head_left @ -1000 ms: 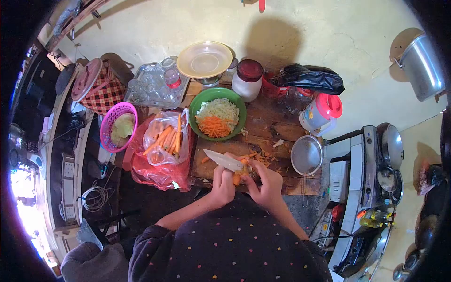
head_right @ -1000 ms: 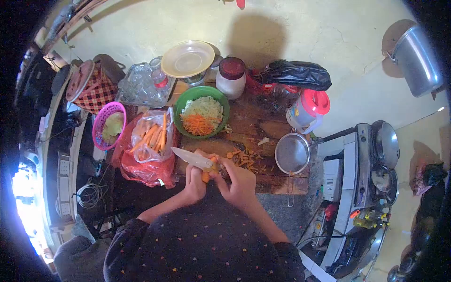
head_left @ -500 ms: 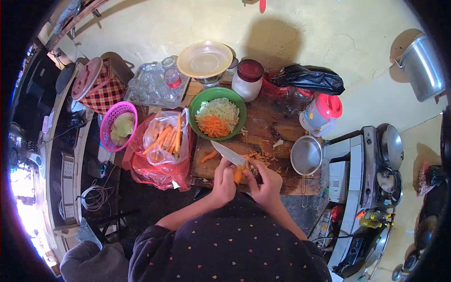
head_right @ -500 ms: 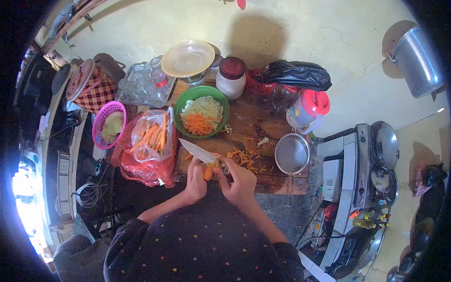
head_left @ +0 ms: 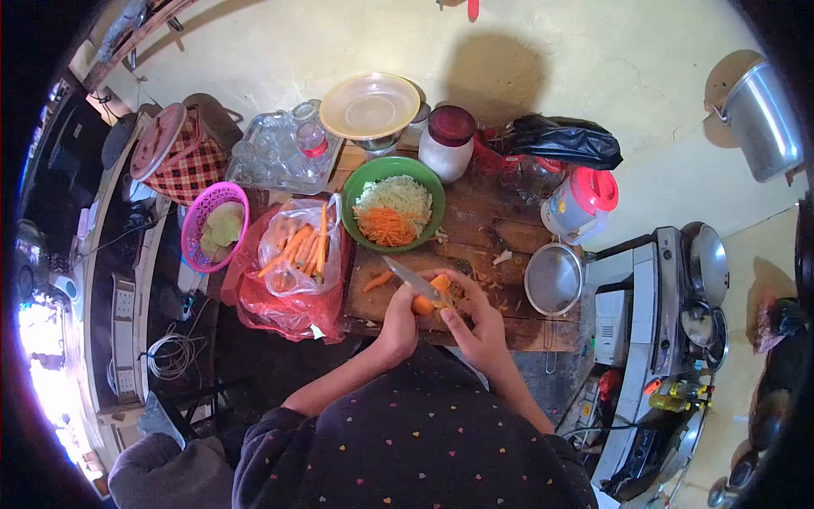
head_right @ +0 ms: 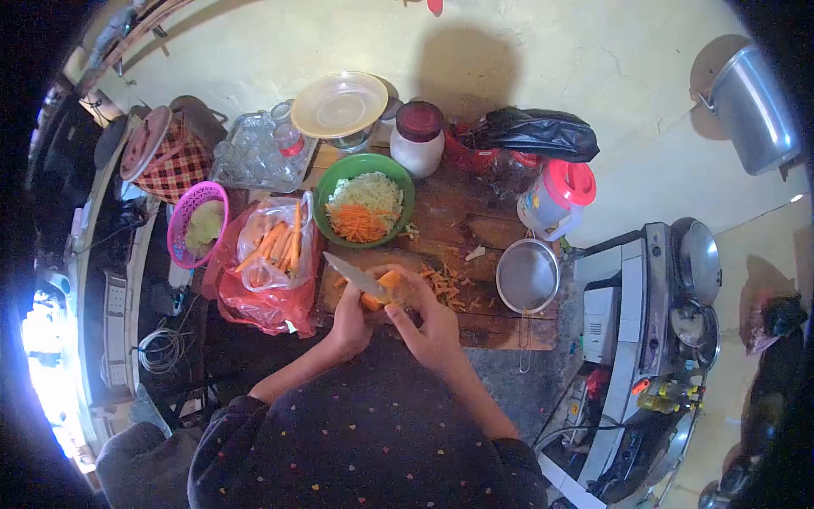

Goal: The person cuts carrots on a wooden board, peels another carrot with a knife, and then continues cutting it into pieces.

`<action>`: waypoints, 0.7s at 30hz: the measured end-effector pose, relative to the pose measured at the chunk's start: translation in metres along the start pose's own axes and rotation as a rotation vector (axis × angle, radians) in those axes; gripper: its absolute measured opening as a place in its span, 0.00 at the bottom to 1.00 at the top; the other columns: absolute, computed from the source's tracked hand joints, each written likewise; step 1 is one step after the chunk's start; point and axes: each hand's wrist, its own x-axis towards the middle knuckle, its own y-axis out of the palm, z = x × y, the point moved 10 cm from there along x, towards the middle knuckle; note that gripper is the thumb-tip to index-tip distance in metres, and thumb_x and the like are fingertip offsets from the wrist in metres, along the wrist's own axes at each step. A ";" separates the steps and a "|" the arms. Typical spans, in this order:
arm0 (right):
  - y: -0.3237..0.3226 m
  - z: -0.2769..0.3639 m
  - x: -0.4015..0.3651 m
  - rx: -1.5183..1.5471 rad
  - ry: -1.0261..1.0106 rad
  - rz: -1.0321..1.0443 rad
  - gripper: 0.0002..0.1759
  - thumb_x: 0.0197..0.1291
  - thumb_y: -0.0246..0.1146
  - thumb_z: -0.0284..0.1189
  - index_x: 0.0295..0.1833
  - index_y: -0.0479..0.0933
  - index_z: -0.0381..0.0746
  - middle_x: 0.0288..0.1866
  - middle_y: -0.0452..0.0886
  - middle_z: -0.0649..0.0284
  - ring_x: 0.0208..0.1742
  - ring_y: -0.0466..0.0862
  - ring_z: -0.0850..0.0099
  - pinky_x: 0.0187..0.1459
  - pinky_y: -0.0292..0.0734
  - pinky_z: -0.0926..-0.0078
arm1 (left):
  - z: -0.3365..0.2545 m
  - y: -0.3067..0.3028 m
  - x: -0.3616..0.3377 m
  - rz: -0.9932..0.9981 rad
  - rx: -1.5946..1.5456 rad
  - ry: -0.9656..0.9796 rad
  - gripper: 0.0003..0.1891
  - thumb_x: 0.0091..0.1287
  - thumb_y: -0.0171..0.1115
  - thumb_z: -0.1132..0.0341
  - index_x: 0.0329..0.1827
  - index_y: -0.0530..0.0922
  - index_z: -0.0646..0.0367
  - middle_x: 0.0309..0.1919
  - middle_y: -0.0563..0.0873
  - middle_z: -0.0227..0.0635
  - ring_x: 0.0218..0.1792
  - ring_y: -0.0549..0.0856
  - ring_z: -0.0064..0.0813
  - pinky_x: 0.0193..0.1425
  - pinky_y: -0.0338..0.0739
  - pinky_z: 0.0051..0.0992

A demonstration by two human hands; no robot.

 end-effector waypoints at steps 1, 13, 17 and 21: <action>0.003 0.004 0.000 -0.037 -0.038 0.010 0.29 0.63 0.59 0.34 0.67 0.61 0.37 0.45 0.81 0.57 0.35 0.80 0.75 0.38 0.72 0.79 | 0.008 0.000 -0.002 0.009 -0.087 -0.104 0.22 0.68 0.40 0.61 0.61 0.67 0.61 0.51 0.77 0.36 0.52 0.76 0.27 0.56 0.70 0.26; 0.004 0.000 -0.001 -0.132 0.028 0.018 0.38 0.59 0.62 0.41 0.72 0.56 0.41 0.21 0.77 0.58 0.16 0.75 0.71 0.23 0.67 0.74 | -0.002 0.006 -0.010 -0.105 -0.057 -0.068 0.20 0.72 0.36 0.53 0.58 0.65 0.54 0.45 0.75 0.31 0.40 0.76 0.21 0.43 0.73 0.21; 0.003 0.009 0.001 -0.229 0.084 0.122 0.37 0.58 0.63 0.36 0.71 0.57 0.41 0.33 0.85 0.53 0.16 0.72 0.76 0.25 0.65 0.81 | -0.012 0.004 -0.010 -0.150 0.015 0.064 0.16 0.71 0.37 0.58 0.53 0.66 0.57 0.43 0.73 0.32 0.42 0.75 0.22 0.48 0.72 0.23; 0.003 0.015 0.002 -0.198 0.038 0.102 0.37 0.58 0.63 0.38 0.71 0.58 0.42 0.35 0.85 0.53 0.16 0.71 0.77 0.24 0.65 0.81 | -0.017 -0.005 -0.008 -0.101 0.268 0.232 0.17 0.71 0.37 0.57 0.52 0.65 0.59 0.45 0.71 0.33 0.47 0.74 0.23 0.52 0.70 0.25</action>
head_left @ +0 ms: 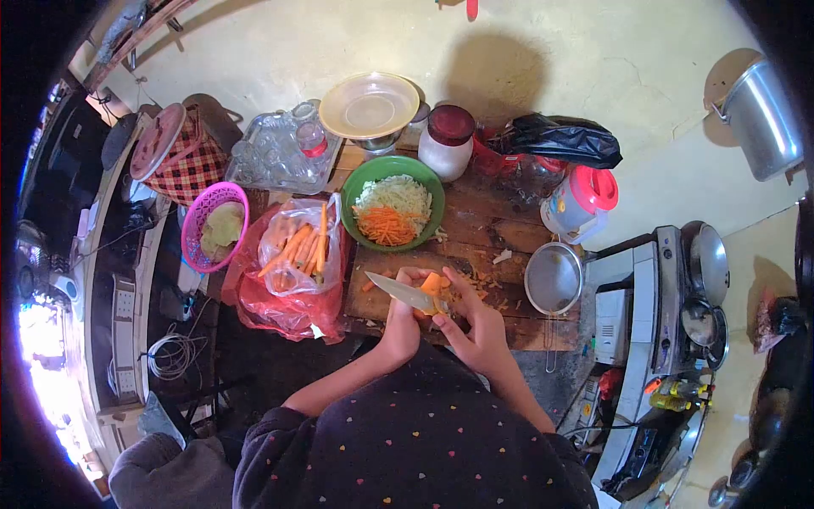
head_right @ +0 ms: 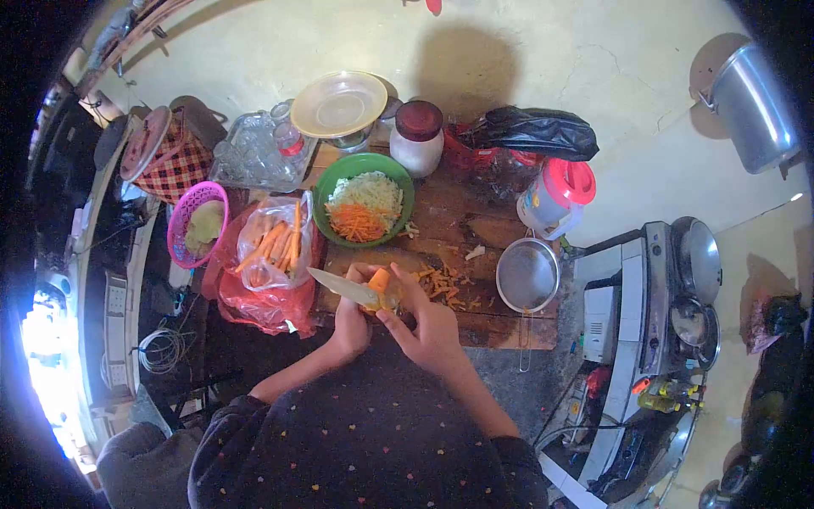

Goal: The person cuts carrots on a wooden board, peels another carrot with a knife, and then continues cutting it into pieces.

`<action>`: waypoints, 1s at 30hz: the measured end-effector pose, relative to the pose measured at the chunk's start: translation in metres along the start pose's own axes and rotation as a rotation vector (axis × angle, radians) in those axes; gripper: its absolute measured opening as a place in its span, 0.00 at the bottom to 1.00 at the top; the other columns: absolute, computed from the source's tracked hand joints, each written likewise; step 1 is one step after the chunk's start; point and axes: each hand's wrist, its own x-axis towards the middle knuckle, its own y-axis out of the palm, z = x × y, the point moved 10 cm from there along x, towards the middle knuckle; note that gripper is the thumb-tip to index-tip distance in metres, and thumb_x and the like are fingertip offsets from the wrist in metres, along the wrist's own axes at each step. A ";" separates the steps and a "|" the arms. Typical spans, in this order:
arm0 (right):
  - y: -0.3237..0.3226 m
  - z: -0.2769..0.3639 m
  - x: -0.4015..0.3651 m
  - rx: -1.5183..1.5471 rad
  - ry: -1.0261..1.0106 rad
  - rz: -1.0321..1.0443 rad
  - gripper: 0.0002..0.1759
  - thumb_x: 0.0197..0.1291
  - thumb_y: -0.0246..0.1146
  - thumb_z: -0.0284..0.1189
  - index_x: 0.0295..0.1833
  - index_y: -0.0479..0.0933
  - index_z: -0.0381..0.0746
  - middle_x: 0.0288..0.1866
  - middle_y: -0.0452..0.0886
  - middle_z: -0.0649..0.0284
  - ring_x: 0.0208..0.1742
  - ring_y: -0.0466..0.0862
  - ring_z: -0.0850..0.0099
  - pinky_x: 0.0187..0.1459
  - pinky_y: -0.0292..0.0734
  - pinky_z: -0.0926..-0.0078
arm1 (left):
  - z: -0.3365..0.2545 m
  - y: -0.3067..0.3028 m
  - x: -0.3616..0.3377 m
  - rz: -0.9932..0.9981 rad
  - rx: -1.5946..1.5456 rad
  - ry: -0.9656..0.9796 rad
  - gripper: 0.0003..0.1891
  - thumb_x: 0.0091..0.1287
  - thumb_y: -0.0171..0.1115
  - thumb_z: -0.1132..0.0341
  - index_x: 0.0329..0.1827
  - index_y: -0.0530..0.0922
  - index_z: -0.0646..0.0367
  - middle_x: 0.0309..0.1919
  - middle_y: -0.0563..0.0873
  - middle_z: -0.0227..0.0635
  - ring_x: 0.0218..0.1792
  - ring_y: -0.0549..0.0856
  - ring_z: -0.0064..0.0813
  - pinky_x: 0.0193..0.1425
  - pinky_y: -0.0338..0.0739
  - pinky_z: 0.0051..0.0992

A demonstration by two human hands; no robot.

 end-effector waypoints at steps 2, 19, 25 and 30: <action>-0.001 0.003 0.000 0.004 -0.011 -0.010 0.37 0.58 0.63 0.39 0.71 0.59 0.42 0.35 0.85 0.53 0.15 0.70 0.77 0.23 0.65 0.81 | -0.005 -0.001 0.000 0.002 0.081 0.048 0.19 0.70 0.36 0.57 0.51 0.65 0.63 0.46 0.70 0.36 0.50 0.72 0.27 0.56 0.67 0.27; -0.006 0.013 0.000 -0.055 -0.103 -0.024 0.36 0.58 0.62 0.41 0.70 0.61 0.41 0.20 0.77 0.61 0.15 0.75 0.70 0.22 0.68 0.74 | -0.020 0.001 -0.003 -0.006 0.114 0.099 0.15 0.66 0.41 0.64 0.51 0.65 0.62 0.46 0.70 0.34 0.50 0.73 0.25 0.54 0.70 0.26; -0.004 0.011 0.000 -0.116 -0.082 0.014 0.35 0.56 0.65 0.37 0.68 0.63 0.40 0.28 0.83 0.57 0.15 0.75 0.71 0.23 0.68 0.78 | -0.030 0.004 -0.002 0.005 0.254 0.220 0.14 0.69 0.40 0.59 0.50 0.65 0.59 0.46 0.71 0.34 0.49 0.74 0.25 0.53 0.70 0.26; -0.007 0.013 0.000 -0.143 -0.121 -0.025 0.33 0.55 0.65 0.38 0.66 0.66 0.40 0.21 0.78 0.60 0.14 0.73 0.70 0.22 0.66 0.75 | -0.010 0.002 -0.002 0.040 0.024 0.073 0.15 0.68 0.37 0.64 0.51 0.64 0.65 0.47 0.69 0.39 0.52 0.71 0.29 0.59 0.65 0.27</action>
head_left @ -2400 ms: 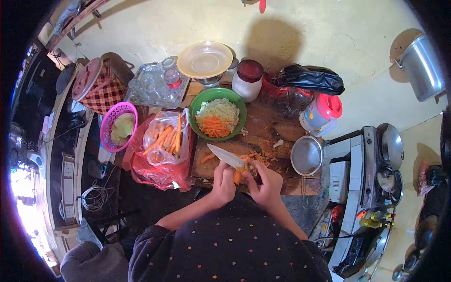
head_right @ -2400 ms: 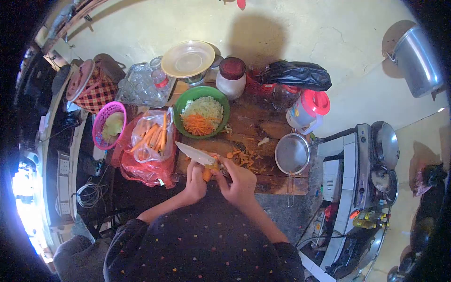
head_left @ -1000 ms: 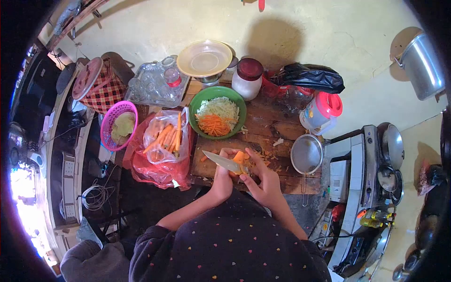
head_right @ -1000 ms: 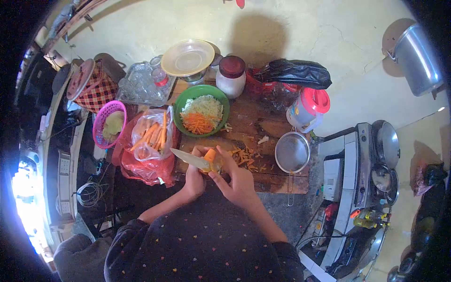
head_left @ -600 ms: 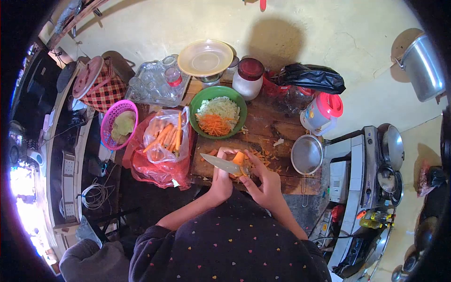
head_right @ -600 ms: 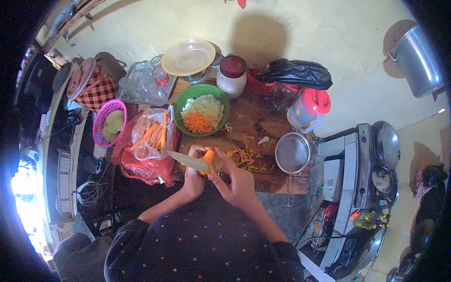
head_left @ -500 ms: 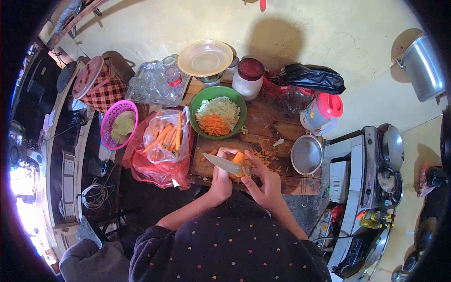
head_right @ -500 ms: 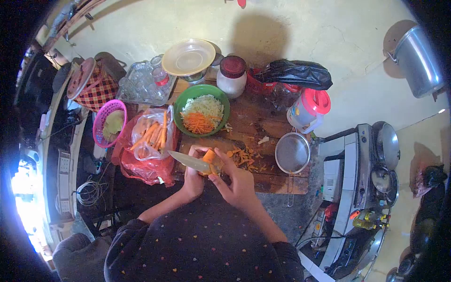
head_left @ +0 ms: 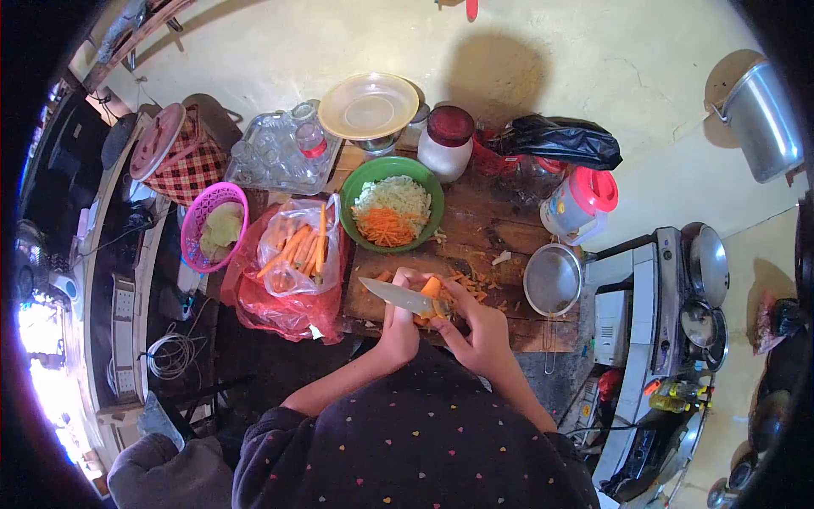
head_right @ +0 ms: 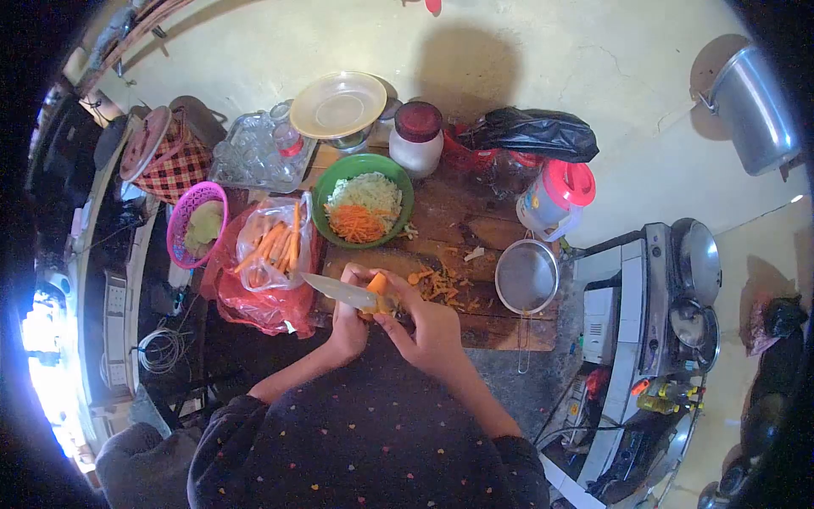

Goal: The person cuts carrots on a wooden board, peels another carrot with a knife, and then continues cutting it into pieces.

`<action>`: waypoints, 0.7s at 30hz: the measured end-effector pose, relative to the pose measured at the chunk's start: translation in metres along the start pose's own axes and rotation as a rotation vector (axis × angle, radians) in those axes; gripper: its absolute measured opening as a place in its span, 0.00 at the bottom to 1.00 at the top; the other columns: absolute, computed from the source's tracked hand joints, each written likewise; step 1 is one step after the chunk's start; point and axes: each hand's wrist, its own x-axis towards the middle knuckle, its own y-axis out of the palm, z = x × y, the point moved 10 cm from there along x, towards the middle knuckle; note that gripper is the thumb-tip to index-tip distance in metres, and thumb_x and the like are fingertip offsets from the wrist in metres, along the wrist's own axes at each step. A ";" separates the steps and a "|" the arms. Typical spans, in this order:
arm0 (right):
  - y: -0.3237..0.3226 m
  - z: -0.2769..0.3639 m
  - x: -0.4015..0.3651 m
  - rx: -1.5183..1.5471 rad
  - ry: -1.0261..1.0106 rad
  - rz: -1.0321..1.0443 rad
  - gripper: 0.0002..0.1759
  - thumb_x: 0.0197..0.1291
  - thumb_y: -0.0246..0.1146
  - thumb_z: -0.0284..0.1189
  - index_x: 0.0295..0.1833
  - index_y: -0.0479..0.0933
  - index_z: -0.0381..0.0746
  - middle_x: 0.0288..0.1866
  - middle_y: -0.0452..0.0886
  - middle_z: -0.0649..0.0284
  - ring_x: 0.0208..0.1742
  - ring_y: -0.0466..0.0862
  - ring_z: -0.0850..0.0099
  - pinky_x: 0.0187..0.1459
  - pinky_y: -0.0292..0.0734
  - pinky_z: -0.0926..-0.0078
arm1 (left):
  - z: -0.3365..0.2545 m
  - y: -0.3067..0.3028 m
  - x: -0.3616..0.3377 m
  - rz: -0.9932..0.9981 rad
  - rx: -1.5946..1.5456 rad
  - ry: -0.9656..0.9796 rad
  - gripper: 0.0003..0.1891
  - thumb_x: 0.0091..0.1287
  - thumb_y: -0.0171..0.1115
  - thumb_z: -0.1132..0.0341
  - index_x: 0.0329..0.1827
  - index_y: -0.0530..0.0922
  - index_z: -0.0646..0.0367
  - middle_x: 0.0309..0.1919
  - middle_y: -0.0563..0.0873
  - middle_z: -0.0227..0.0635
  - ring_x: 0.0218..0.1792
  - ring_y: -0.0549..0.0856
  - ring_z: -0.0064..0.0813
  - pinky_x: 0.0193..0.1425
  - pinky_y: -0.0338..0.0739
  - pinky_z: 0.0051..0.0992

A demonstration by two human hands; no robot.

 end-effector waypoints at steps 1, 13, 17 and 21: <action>-0.002 0.003 0.001 -0.015 -0.024 -0.015 0.32 0.56 0.65 0.38 0.65 0.67 0.40 0.19 0.76 0.61 0.14 0.73 0.70 0.21 0.66 0.75 | 0.000 0.000 0.000 0.002 -0.002 -0.020 0.15 0.68 0.37 0.65 0.51 0.64 0.65 0.47 0.69 0.39 0.51 0.71 0.29 0.59 0.64 0.27; 0.000 0.004 0.004 0.014 -0.014 0.051 0.34 0.56 0.65 0.38 0.66 0.63 0.40 0.16 0.73 0.62 0.14 0.74 0.68 0.21 0.65 0.73 | -0.033 0.010 0.002 0.049 0.336 0.212 0.10 0.72 0.38 0.67 0.49 0.64 0.63 0.45 0.70 0.37 0.48 0.75 0.25 0.54 0.71 0.27; 0.001 0.000 0.004 0.012 -0.052 0.021 0.31 0.55 0.66 0.36 0.63 0.66 0.39 0.18 0.75 0.60 0.16 0.76 0.66 0.21 0.66 0.72 | -0.024 0.007 0.002 0.009 0.082 0.135 0.11 0.64 0.47 0.72 0.48 0.68 0.67 0.41 0.69 0.34 0.46 0.73 0.25 0.53 0.69 0.25; 0.002 -0.002 0.003 -0.005 -0.021 0.031 0.29 0.54 0.66 0.35 0.61 0.67 0.39 0.19 0.76 0.60 0.18 0.78 0.64 0.22 0.68 0.72 | -0.016 0.003 0.005 -0.010 0.191 0.180 0.11 0.67 0.41 0.66 0.45 0.67 0.65 0.41 0.70 0.35 0.44 0.72 0.25 0.52 0.68 0.25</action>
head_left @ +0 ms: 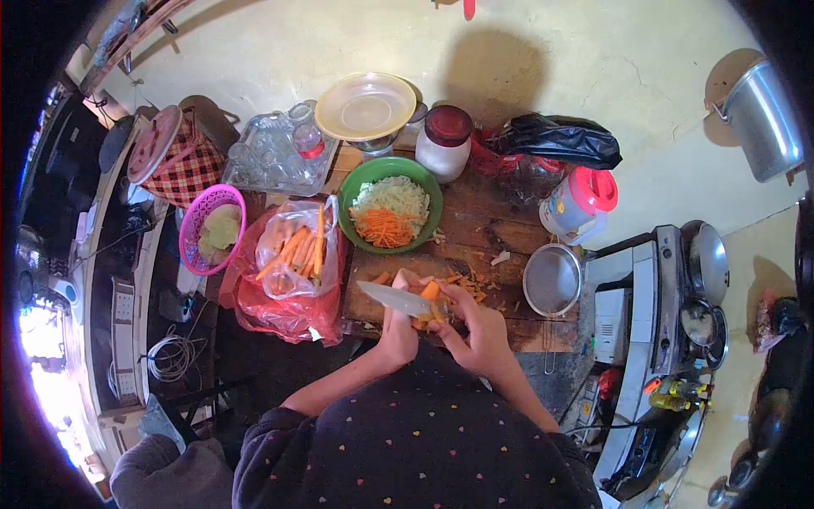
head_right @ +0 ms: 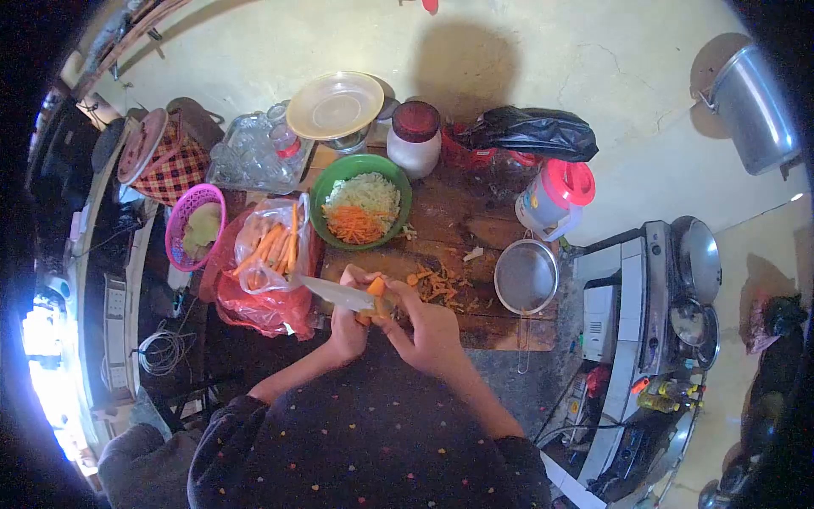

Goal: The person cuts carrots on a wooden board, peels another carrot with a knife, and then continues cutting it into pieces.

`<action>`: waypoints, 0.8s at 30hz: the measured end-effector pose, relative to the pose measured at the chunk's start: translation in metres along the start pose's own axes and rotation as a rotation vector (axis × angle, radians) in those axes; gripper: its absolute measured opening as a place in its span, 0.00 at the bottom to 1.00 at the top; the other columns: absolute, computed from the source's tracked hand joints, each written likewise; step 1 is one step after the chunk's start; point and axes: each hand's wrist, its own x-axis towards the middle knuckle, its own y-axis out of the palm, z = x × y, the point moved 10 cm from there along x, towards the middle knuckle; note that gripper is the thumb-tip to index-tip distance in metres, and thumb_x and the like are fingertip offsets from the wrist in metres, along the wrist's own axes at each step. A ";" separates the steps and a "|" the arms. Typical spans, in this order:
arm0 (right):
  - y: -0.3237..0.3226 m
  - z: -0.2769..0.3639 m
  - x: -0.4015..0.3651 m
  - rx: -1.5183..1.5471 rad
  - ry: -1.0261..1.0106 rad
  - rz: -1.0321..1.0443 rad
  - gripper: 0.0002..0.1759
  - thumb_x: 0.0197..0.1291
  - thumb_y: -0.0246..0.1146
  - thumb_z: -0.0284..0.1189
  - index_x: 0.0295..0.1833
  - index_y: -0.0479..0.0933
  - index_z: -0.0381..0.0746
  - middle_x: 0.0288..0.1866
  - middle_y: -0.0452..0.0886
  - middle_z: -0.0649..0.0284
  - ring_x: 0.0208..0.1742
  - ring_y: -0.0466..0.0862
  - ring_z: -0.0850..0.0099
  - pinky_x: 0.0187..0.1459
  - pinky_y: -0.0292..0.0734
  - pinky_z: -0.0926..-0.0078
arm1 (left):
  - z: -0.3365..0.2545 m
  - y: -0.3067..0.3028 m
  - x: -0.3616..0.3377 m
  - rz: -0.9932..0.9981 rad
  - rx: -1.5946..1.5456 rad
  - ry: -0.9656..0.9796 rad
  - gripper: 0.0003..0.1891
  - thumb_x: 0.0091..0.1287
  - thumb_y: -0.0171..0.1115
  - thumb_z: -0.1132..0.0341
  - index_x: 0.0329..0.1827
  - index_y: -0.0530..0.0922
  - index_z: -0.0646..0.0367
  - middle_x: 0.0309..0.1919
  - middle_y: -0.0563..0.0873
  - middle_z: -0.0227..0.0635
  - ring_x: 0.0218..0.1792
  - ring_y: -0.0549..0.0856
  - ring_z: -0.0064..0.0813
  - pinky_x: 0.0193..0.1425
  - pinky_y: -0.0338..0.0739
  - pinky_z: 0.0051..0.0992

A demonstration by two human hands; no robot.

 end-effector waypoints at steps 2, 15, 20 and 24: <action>-0.001 0.002 0.000 -0.032 -0.061 -0.063 0.29 0.54 0.66 0.35 0.61 0.67 0.39 0.22 0.78 0.59 0.19 0.79 0.63 0.23 0.69 0.71 | 0.005 -0.001 -0.002 0.030 0.085 -0.027 0.13 0.70 0.35 0.62 0.44 0.65 0.63 0.41 0.70 0.37 0.44 0.72 0.24 0.50 0.68 0.24; -0.006 0.012 0.000 -0.145 -0.058 -0.151 0.28 0.55 0.65 0.36 0.62 0.71 0.44 0.25 0.79 0.60 0.22 0.79 0.63 0.24 0.69 0.69 | -0.005 0.000 -0.001 0.012 -0.042 -0.109 0.15 0.70 0.35 0.64 0.44 0.70 0.65 0.39 0.71 0.35 0.42 0.72 0.24 0.49 0.67 0.24; -0.005 0.011 -0.002 -0.158 -0.064 -0.186 0.28 0.53 0.66 0.35 0.62 0.72 0.45 0.25 0.79 0.60 0.21 0.78 0.64 0.24 0.69 0.69 | -0.010 -0.001 -0.003 0.018 0.057 -0.046 0.13 0.70 0.37 0.63 0.43 0.70 0.61 0.39 0.71 0.32 0.41 0.73 0.23 0.47 0.68 0.24; -0.007 0.014 -0.004 -0.135 -0.117 -0.266 0.27 0.53 0.66 0.33 0.61 0.73 0.45 0.25 0.79 0.60 0.21 0.78 0.64 0.24 0.69 0.69 | 0.007 0.001 -0.006 0.006 -0.167 -0.191 0.15 0.67 0.39 0.63 0.46 0.70 0.61 0.40 0.71 0.32 0.41 0.73 0.24 0.48 0.68 0.24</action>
